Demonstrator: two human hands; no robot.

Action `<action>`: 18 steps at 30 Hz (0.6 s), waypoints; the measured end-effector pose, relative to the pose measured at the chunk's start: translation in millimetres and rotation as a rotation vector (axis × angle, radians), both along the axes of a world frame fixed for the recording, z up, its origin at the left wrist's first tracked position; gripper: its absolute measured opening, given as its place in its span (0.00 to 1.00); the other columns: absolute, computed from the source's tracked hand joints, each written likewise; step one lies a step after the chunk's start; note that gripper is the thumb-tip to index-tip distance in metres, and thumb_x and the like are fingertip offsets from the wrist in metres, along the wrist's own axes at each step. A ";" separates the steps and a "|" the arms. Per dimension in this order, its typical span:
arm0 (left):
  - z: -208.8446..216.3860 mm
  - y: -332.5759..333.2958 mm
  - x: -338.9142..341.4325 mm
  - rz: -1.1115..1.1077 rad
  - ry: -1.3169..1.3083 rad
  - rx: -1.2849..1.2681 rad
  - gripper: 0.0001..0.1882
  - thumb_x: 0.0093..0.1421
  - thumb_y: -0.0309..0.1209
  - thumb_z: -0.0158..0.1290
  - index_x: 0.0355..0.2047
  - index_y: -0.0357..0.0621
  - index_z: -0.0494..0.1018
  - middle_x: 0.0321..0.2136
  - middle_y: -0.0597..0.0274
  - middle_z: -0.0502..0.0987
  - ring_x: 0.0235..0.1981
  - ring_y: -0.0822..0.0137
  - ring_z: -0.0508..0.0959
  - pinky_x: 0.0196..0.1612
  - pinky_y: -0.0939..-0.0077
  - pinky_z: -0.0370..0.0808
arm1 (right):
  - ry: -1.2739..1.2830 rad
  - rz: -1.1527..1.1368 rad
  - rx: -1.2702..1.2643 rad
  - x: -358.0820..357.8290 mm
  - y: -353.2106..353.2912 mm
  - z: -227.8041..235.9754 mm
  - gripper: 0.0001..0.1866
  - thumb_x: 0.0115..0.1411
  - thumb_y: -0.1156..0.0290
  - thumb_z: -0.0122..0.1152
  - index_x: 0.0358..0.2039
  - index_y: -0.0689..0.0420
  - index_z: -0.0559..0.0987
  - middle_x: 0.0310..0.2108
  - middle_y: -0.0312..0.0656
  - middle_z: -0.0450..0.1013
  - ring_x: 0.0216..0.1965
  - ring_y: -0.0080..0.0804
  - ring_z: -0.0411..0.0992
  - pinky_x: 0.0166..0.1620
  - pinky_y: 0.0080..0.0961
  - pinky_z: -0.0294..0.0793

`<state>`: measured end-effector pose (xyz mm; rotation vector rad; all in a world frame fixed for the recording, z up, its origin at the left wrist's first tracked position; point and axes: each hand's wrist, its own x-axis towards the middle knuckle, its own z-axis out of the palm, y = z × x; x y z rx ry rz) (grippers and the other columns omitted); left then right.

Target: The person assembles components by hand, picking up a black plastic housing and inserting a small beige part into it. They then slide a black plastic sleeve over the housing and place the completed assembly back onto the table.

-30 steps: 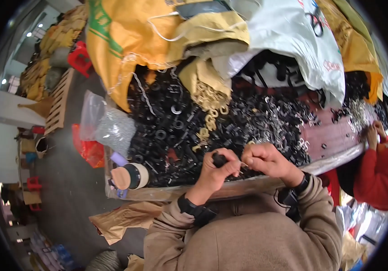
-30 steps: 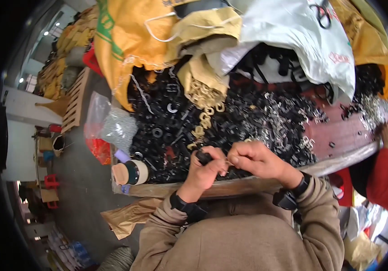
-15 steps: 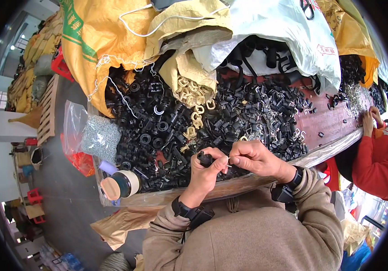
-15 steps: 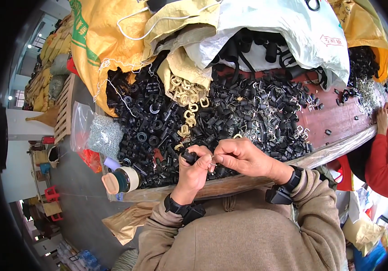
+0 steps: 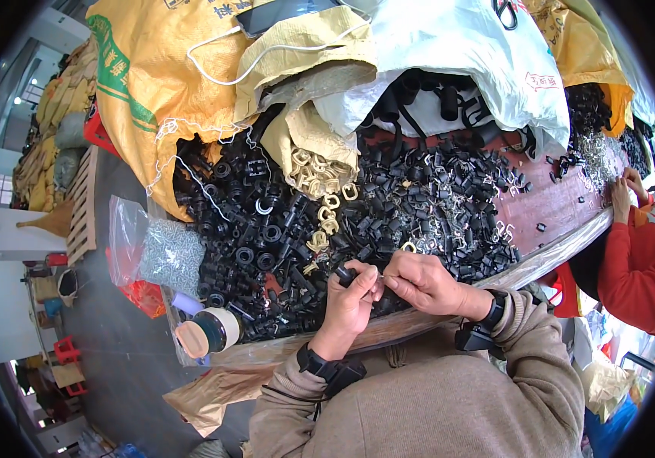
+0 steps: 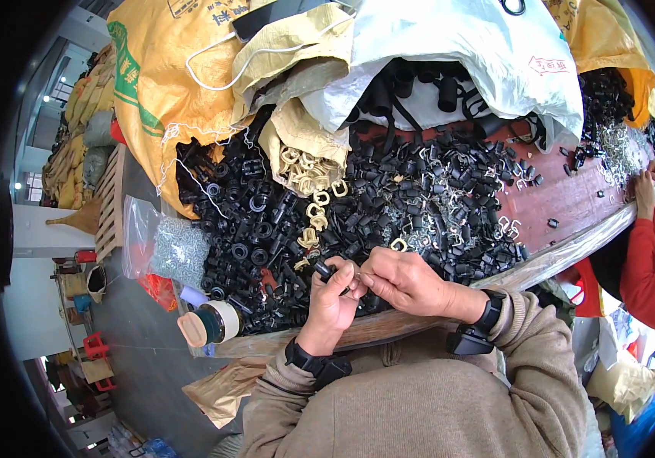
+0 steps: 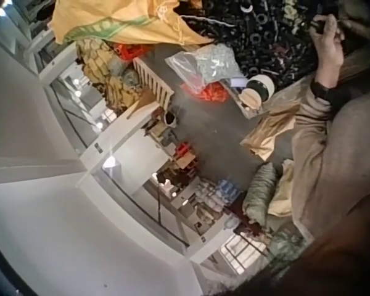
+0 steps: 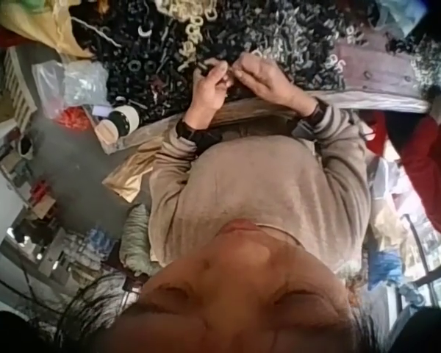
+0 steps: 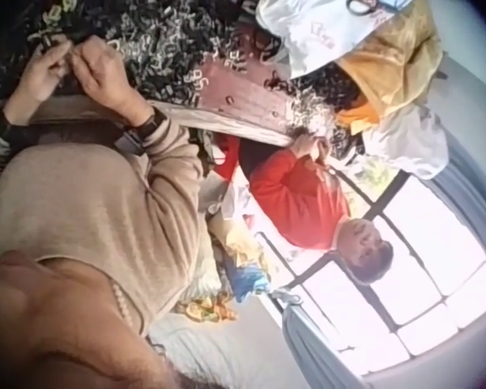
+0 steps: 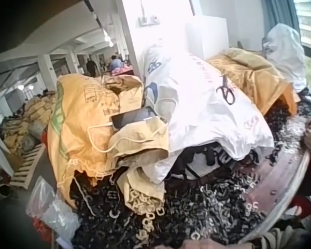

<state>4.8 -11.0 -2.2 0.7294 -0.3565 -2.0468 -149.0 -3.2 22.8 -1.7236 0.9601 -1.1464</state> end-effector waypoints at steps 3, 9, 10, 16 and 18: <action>4.0 -1.4 2.5 0.037 -0.439 -0.395 0.07 0.51 0.23 0.51 0.19 0.39 0.66 0.18 0.62 0.69 0.17 0.75 0.68 0.20 0.83 0.65 | 0.141 -0.018 0.027 -3.4 0.2 0.6 0.08 0.56 0.72 0.47 0.24 0.63 0.69 0.19 0.41 0.66 0.21 0.32 0.66 0.25 0.23 0.65; -1.5 -1.9 7.6 0.139 -0.543 -0.591 0.06 0.51 0.22 0.51 0.19 0.38 0.66 0.18 0.61 0.69 0.16 0.75 0.67 0.20 0.83 0.64 | -0.268 0.033 0.639 -11.4 1.8 -1.4 0.07 0.55 0.71 0.49 0.24 0.62 0.69 0.18 0.39 0.64 0.20 0.28 0.64 0.24 0.21 0.63; -0.8 0.0 6.6 0.163 -0.545 -0.589 0.06 0.51 0.23 0.51 0.19 0.38 0.66 0.17 0.61 0.68 0.16 0.74 0.66 0.19 0.82 0.64 | -0.286 0.033 0.670 -14.9 1.4 -1.4 0.07 0.55 0.71 0.50 0.25 0.62 0.69 0.18 0.39 0.63 0.20 0.28 0.63 0.24 0.21 0.63; 8.7 3.1 2.7 0.193 -0.399 -0.414 0.07 0.51 0.22 0.51 0.19 0.37 0.65 0.18 0.61 0.69 0.17 0.75 0.68 0.21 0.84 0.65 | -0.034 0.000 0.177 1.1 0.1 5.8 0.06 0.54 0.71 0.51 0.26 0.60 0.69 0.18 0.39 0.62 0.19 0.28 0.62 0.23 0.21 0.62; 11.7 5.8 1.2 0.174 -0.353 -0.305 0.07 0.51 0.22 0.50 0.18 0.38 0.65 0.17 0.62 0.68 0.16 0.75 0.67 0.21 0.83 0.64 | 0.084 -0.024 0.010 2.2 1.0 6.0 0.05 0.51 0.72 0.53 0.26 0.59 0.69 0.19 0.39 0.62 0.18 0.30 0.64 0.22 0.23 0.63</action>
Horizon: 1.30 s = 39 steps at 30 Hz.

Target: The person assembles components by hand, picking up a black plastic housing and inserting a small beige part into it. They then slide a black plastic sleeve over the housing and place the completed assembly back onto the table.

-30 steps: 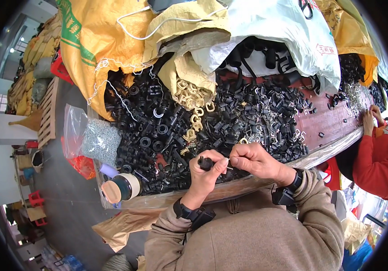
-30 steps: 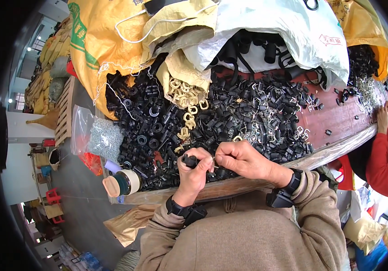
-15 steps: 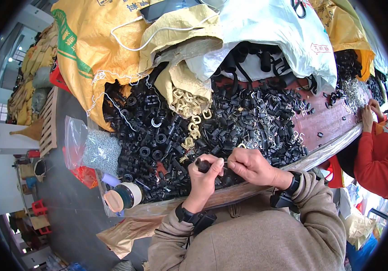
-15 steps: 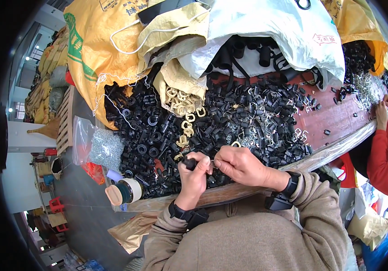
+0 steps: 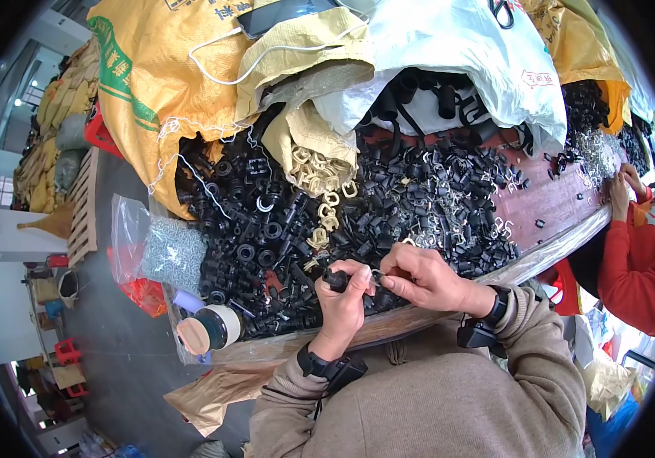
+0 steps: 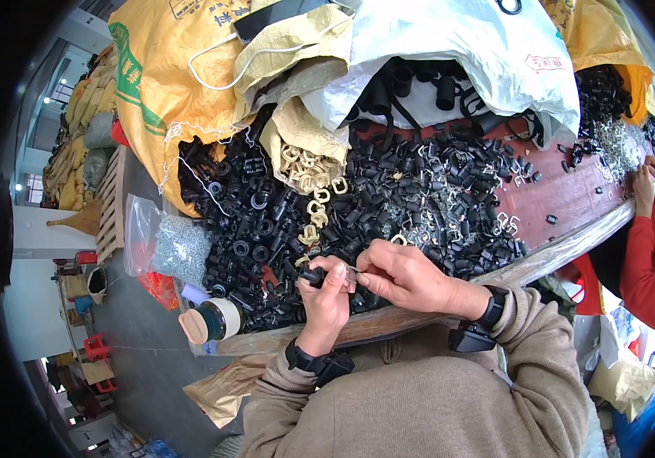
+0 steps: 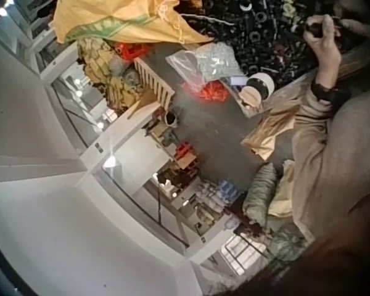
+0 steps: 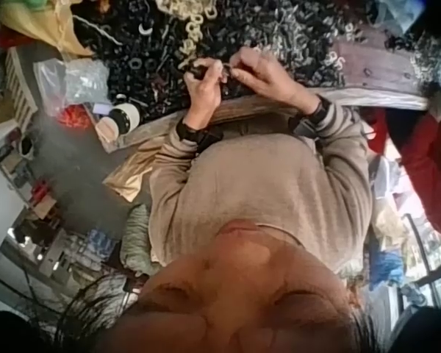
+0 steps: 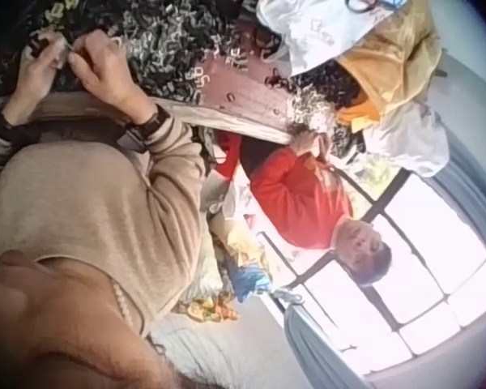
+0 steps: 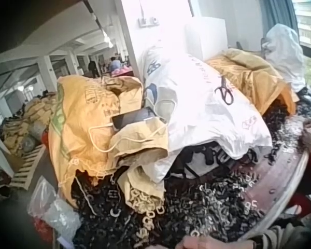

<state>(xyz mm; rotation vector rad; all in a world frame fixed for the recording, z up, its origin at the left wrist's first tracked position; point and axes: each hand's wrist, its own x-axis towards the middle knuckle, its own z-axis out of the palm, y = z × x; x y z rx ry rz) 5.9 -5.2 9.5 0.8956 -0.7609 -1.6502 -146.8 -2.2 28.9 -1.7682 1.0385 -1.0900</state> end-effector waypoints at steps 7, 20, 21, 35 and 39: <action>-1.1 6.1 -6.1 -0.060 0.027 0.175 0.06 0.50 0.21 0.49 0.19 0.41 0.65 0.17 0.65 0.66 0.15 0.76 0.65 0.19 0.84 0.61 | 0.325 -0.098 -0.521 -9.9 1.4 -10.6 0.09 0.41 0.73 0.56 0.24 0.59 0.67 0.18 0.39 0.60 0.18 0.33 0.65 0.19 0.27 0.64; -10.6 12.3 -6.7 -0.091 0.055 -0.150 0.08 0.53 0.26 0.47 0.21 0.47 0.58 0.18 0.72 0.60 0.20 0.80 0.60 0.22 0.87 0.57 | -0.644 0.296 0.677 5.1 12.5 -17.9 0.11 0.57 0.67 0.45 0.24 0.61 0.67 0.16 0.38 0.63 0.17 0.25 0.62 0.21 0.25 0.61; -12.9 11.9 -7.1 -0.085 0.076 -0.168 0.06 0.54 0.27 0.46 0.24 0.48 0.59 0.19 0.73 0.60 0.21 0.81 0.60 0.23 0.89 0.57 | -0.638 0.281 0.662 2.6 13.2 -17.3 0.11 0.57 0.67 0.45 0.24 0.61 0.67 0.16 0.38 0.63 0.17 0.25 0.62 0.21 0.25 0.61; -4.1 18.9 -9.4 -0.023 0.005 0.030 0.05 0.54 0.28 0.47 0.31 0.43 0.65 0.26 0.67 0.66 0.26 0.76 0.65 0.30 0.84 0.63 | -0.173 0.033 0.114 -5.5 18.8 -6.3 0.14 0.58 0.66 0.44 0.21 0.63 0.67 0.16 0.39 0.66 0.20 0.24 0.65 0.24 0.23 0.63; -5.5 18.0 -1.9 -0.201 -0.103 -0.050 0.07 0.55 0.27 0.46 0.34 0.38 0.67 0.33 0.61 0.69 0.35 0.71 0.69 0.39 0.78 0.67 | -0.398 0.089 0.245 -0.4 15.6 -12.5 0.13 0.55 0.67 0.46 0.20 0.63 0.67 0.15 0.40 0.65 0.18 0.25 0.63 0.22 0.24 0.62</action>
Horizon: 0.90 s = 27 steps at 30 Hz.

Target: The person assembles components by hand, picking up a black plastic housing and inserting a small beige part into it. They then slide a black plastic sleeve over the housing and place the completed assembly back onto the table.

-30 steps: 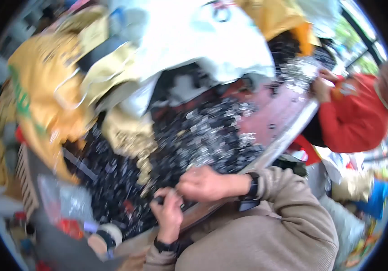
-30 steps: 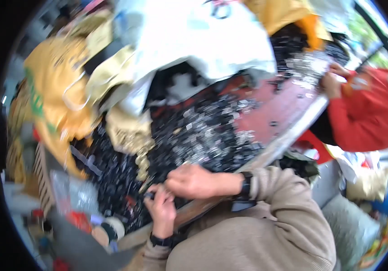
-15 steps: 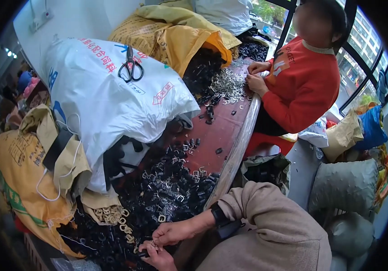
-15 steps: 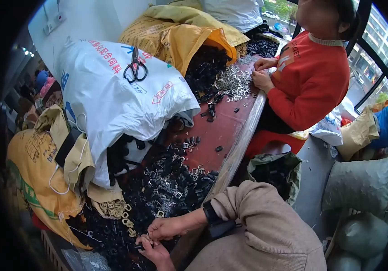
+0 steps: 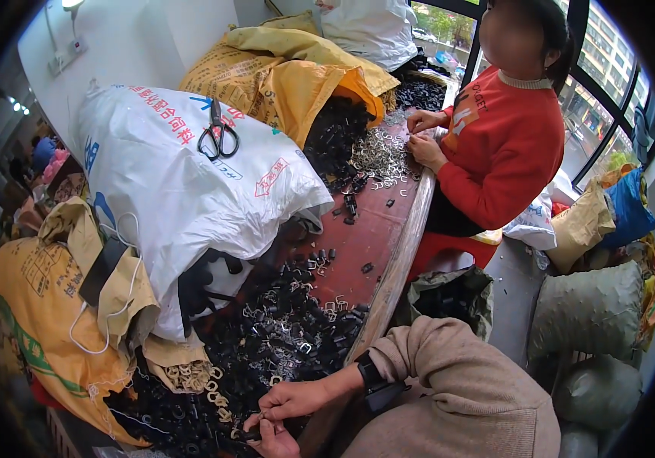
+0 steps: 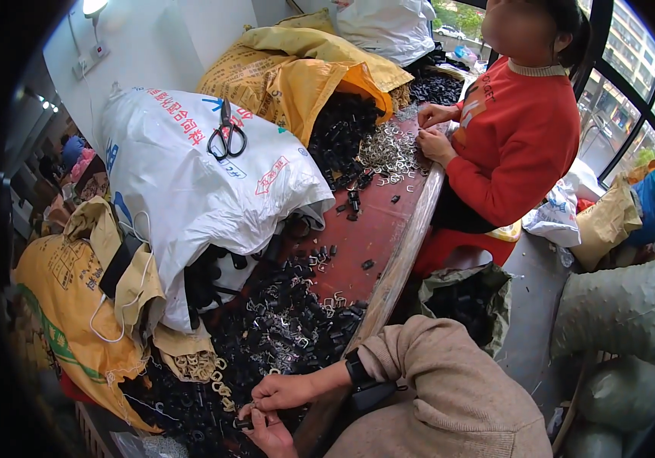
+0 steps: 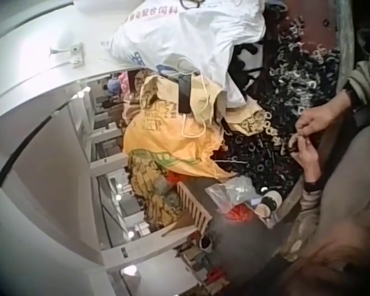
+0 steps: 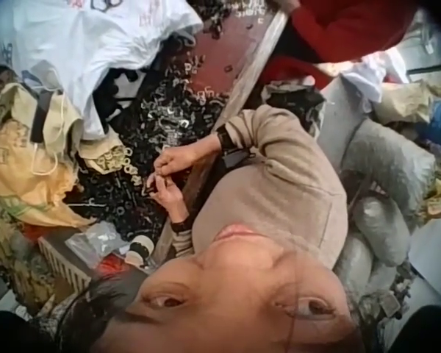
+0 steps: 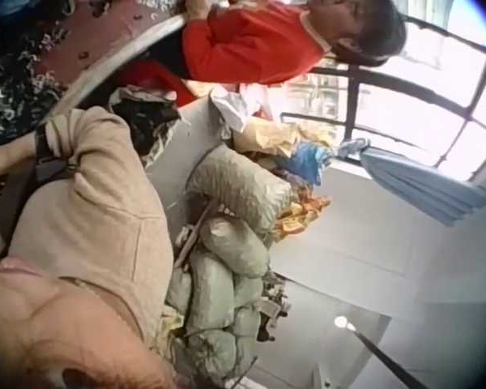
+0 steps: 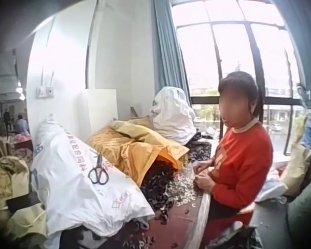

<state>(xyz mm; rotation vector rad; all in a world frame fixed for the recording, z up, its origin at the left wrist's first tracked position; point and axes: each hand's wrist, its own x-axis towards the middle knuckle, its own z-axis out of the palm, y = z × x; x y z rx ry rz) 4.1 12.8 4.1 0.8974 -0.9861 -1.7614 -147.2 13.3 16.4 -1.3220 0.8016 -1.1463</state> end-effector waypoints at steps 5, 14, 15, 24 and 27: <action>5.7 2.3 -2.7 0.083 -0.119 0.074 0.04 0.54 0.26 0.48 0.28 0.39 0.65 0.30 0.62 0.69 0.33 0.73 0.68 0.35 0.79 0.67 | 0.054 -0.018 -0.003 -1.3 1.2 -3.1 0.12 0.54 0.68 0.47 0.18 0.62 0.66 0.13 0.42 0.63 0.16 0.30 0.62 0.21 0.26 0.60; 15.0 -0.2 -14.4 0.199 -0.222 0.067 0.06 0.53 0.27 0.50 0.23 0.40 0.65 0.27 0.63 0.69 0.28 0.73 0.69 0.31 0.78 0.67 | 0.214 -0.083 -0.164 -1.0 4.9 -6.0 0.12 0.56 0.69 0.46 0.20 0.64 0.65 0.18 0.45 0.63 0.21 0.40 0.65 0.24 0.28 0.62; 16.8 0.0 -16.0 0.199 -0.221 0.067 0.06 0.53 0.27 0.50 0.23 0.40 0.65 0.27 0.63 0.69 0.28 0.73 0.69 0.31 0.78 0.67 | 0.234 -0.086 -0.168 -1.4 4.8 -7.5 0.12 0.56 0.69 0.46 0.20 0.64 0.65 0.18 0.45 0.63 0.21 0.40 0.65 0.24 0.28 0.62; 12.0 -0.3 -5.9 0.089 -0.195 0.024 0.07 0.53 0.26 0.49 0.21 0.42 0.64 0.18 0.67 0.64 0.19 0.76 0.62 0.24 0.80 0.60 | 0.120 -0.053 -0.167 -11.4 2.1 -1.1 0.12 0.55 0.68 0.47 0.20 0.62 0.64 0.13 0.45 0.62 0.16 0.39 0.63 0.21 0.29 0.60; 12.1 -0.7 -4.1 0.006 -0.177 -0.020 0.06 0.53 0.26 0.49 0.22 0.42 0.63 0.17 0.68 0.63 0.18 0.76 0.60 0.23 0.79 0.59 | 0.137 -0.057 -0.185 -13.0 0.6 -6.1 0.11 0.55 0.68 0.47 0.21 0.62 0.64 0.14 0.45 0.63 0.17 0.39 0.63 0.22 0.29 0.60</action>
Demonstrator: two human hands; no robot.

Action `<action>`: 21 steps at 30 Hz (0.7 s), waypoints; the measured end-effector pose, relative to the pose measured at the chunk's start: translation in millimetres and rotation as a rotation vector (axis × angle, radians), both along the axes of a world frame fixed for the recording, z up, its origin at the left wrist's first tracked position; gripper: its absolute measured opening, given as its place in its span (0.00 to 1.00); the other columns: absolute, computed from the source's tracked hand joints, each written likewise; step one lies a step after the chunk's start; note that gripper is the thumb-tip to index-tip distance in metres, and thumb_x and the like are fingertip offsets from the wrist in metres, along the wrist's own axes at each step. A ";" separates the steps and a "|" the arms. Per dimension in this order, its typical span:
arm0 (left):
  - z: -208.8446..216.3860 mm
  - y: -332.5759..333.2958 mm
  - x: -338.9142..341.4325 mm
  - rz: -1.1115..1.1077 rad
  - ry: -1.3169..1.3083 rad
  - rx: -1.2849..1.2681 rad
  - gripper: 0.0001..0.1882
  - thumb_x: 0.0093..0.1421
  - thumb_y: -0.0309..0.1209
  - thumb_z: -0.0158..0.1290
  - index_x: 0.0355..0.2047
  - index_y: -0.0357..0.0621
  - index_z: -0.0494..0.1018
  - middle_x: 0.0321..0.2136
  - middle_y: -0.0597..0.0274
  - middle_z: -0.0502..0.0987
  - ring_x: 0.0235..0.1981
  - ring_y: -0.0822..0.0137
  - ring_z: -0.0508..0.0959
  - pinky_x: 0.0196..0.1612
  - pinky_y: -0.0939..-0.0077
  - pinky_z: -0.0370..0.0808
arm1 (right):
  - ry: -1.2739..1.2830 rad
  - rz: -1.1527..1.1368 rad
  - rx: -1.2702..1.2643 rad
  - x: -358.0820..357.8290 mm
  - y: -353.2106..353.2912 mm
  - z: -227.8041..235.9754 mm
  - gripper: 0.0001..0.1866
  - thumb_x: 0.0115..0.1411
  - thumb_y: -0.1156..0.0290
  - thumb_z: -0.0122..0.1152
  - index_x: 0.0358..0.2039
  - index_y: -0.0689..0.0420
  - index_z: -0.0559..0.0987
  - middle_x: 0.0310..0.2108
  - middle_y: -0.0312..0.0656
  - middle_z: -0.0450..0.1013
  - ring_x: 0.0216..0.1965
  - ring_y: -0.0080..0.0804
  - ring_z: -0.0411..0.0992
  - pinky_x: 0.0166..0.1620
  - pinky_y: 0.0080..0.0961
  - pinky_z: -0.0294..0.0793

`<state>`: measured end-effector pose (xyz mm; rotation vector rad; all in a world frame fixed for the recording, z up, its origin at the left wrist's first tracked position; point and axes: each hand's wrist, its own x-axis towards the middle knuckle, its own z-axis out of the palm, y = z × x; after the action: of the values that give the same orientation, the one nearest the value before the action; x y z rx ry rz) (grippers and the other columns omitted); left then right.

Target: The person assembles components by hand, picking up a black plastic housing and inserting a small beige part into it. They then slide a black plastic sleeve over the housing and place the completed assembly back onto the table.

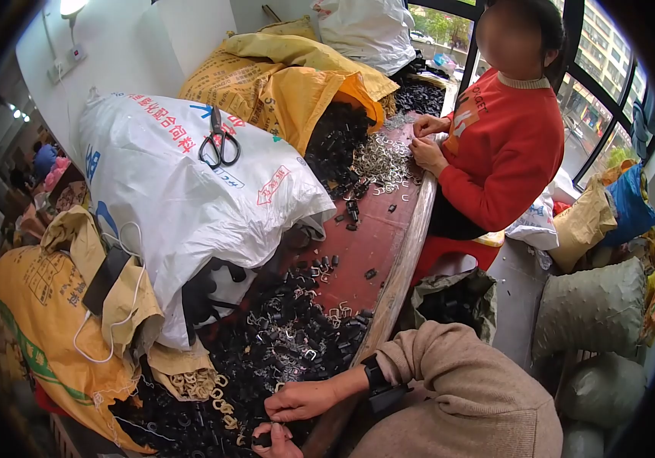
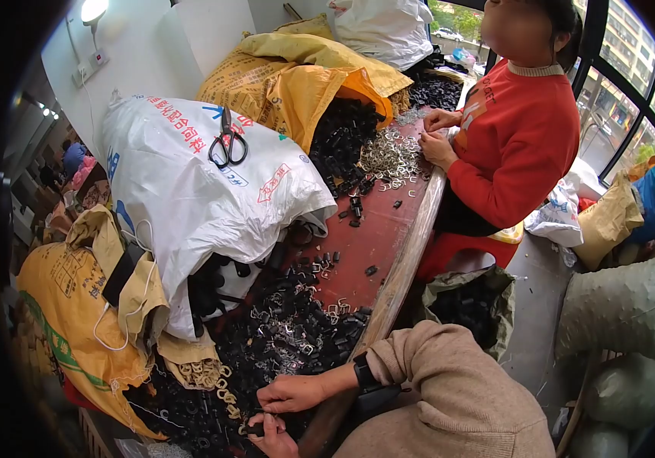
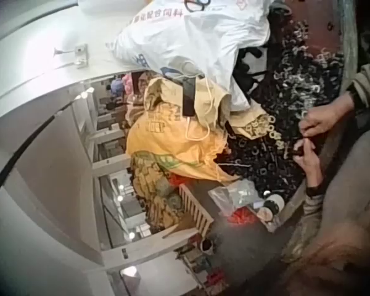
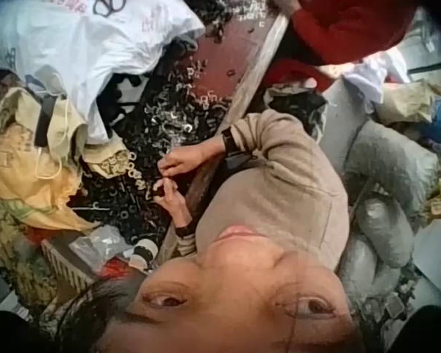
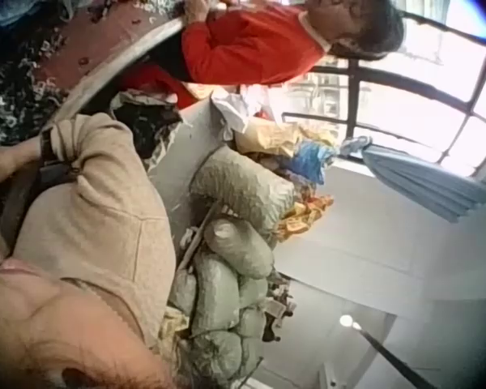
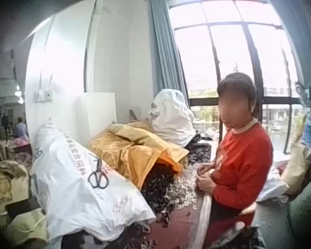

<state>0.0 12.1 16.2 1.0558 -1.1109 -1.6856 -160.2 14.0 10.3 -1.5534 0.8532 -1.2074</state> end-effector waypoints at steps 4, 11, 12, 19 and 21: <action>-3.2 0.6 3.9 -0.084 -0.033 -0.007 0.05 0.54 0.26 0.48 0.23 0.42 0.63 0.17 0.68 0.62 0.19 0.75 0.61 0.24 0.79 0.59 | 0.092 0.013 -0.060 1.6 -3.0 -7.5 0.10 0.56 0.69 0.46 0.22 0.62 0.64 0.16 0.45 0.63 0.20 0.42 0.63 0.24 0.30 0.61; -15.8 2.4 15.1 -0.126 -0.121 -0.174 0.04 0.55 0.26 0.44 0.26 0.41 0.62 0.19 0.67 0.61 0.20 0.74 0.60 0.25 0.80 0.59 | 0.093 0.060 -0.096 3.1 -0.4 -3.6 0.09 0.57 0.71 0.44 0.23 0.63 0.63 0.20 0.47 0.62 0.24 0.46 0.63 0.27 0.32 0.61; -14.0 2.5 15.0 -0.127 -0.121 -0.174 0.04 0.55 0.26 0.44 0.26 0.41 0.62 0.19 0.67 0.61 0.20 0.74 0.60 0.25 0.80 0.59 | 0.105 0.062 -0.131 2.9 -0.3 -3.4 0.09 0.56 0.71 0.44 0.23 0.63 0.63 0.21 0.47 0.61 0.24 0.46 0.63 0.27 0.32 0.61; 6.8 2.4 8.9 -0.132 0.112 0.077 0.03 0.57 0.24 0.41 0.27 0.40 0.61 0.18 0.67 0.59 0.20 0.74 0.58 0.25 0.80 0.59 | 0.163 0.091 -0.232 1.1 1.9 -2.0 0.09 0.56 0.72 0.43 0.23 0.63 0.62 0.21 0.48 0.60 0.25 0.47 0.62 0.27 0.33 0.61; 3.8 1.0 10.3 -0.148 0.109 0.071 0.03 0.57 0.25 0.41 0.27 0.40 0.61 0.19 0.67 0.59 0.20 0.74 0.57 0.25 0.80 0.59 | 0.146 0.090 -0.235 0.6 2.0 -0.2 0.09 0.56 0.71 0.43 0.23 0.63 0.62 0.21 0.48 0.60 0.24 0.47 0.62 0.27 0.33 0.61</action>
<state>10.3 13.1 20.0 0.9321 -1.0875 -1.8893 -159.5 16.0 10.1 -1.8688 0.7454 -1.1730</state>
